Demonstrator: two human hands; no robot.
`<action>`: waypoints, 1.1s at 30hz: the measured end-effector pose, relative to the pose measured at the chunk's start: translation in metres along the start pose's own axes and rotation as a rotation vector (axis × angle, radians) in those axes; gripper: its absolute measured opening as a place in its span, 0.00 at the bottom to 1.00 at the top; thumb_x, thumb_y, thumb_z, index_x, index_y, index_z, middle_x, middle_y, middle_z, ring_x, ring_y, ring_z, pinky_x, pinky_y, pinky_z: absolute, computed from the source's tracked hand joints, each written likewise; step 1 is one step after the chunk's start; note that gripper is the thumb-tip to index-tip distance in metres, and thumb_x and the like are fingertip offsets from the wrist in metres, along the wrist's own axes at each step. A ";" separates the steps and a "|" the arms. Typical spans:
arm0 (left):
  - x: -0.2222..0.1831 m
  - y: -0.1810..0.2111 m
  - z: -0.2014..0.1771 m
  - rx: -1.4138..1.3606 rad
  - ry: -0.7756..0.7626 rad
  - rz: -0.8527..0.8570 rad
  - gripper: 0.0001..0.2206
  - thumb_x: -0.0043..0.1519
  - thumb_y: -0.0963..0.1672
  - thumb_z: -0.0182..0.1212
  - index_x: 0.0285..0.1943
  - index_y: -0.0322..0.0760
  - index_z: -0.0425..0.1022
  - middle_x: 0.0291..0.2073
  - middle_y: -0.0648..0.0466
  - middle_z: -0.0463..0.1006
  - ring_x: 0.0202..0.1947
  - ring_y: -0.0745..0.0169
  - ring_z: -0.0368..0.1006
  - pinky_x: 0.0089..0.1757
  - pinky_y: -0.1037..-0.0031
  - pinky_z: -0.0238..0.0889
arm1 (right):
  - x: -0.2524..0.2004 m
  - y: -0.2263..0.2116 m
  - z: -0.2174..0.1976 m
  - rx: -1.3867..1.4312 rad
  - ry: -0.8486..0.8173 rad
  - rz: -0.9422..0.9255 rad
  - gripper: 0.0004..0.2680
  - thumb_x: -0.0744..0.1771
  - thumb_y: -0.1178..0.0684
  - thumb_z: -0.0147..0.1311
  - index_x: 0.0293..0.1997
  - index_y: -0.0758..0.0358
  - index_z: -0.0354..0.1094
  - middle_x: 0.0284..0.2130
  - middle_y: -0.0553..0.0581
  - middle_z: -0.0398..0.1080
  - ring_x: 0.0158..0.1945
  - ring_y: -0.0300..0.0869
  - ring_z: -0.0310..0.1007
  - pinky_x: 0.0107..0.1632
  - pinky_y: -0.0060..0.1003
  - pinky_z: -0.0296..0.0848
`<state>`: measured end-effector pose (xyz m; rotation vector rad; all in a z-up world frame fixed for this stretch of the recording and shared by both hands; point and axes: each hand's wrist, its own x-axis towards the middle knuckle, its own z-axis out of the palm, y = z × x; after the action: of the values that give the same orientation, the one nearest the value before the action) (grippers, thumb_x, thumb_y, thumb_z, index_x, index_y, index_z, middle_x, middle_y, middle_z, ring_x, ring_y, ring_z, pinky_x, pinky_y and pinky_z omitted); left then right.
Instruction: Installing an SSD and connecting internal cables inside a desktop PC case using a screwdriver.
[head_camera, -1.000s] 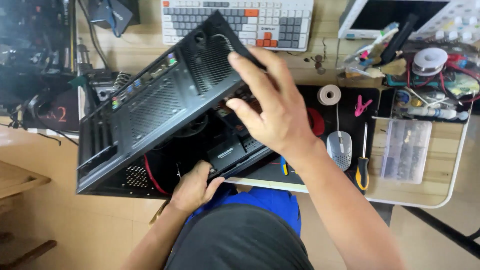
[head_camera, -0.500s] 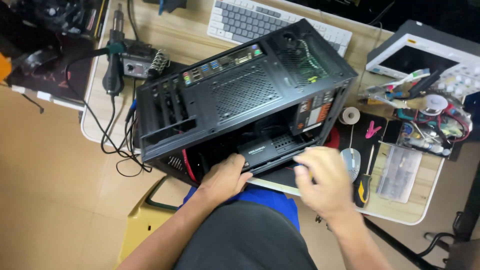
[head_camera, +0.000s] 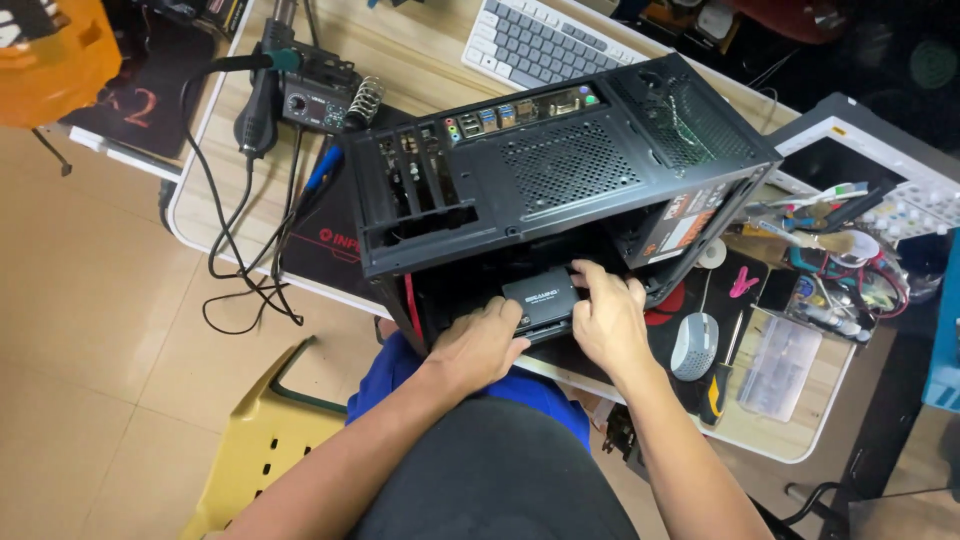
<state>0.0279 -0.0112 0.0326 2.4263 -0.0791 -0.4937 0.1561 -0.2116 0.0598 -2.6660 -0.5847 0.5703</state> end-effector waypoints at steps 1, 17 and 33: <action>0.002 -0.003 0.008 -0.003 0.004 -0.002 0.20 0.72 0.55 0.54 0.55 0.36 0.68 0.44 0.43 0.72 0.40 0.31 0.82 0.42 0.44 0.78 | 0.001 0.000 -0.001 -0.004 -0.001 -0.003 0.23 0.66 0.61 0.44 0.72 0.56 0.69 0.50 0.58 0.83 0.63 0.50 0.77 0.76 0.53 0.53; 0.004 -0.004 0.007 -0.072 -0.037 0.019 0.21 0.73 0.54 0.53 0.56 0.32 0.68 0.46 0.39 0.73 0.43 0.26 0.82 0.44 0.41 0.77 | -0.003 0.020 0.007 0.014 0.068 0.020 0.15 0.67 0.55 0.49 0.58 0.50 0.79 0.39 0.50 0.84 0.52 0.49 0.81 0.68 0.45 0.67; 0.002 0.001 -0.001 -0.023 -0.116 -0.015 0.22 0.73 0.54 0.54 0.59 0.31 0.69 0.46 0.41 0.75 0.45 0.31 0.83 0.46 0.46 0.79 | -0.008 0.034 0.011 0.087 0.121 -0.040 0.12 0.67 0.55 0.52 0.52 0.50 0.79 0.34 0.52 0.84 0.46 0.54 0.81 0.62 0.48 0.73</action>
<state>0.0305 -0.0120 0.0333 2.3763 -0.1039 -0.6390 0.1555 -0.2418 0.0388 -2.5791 -0.5637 0.4100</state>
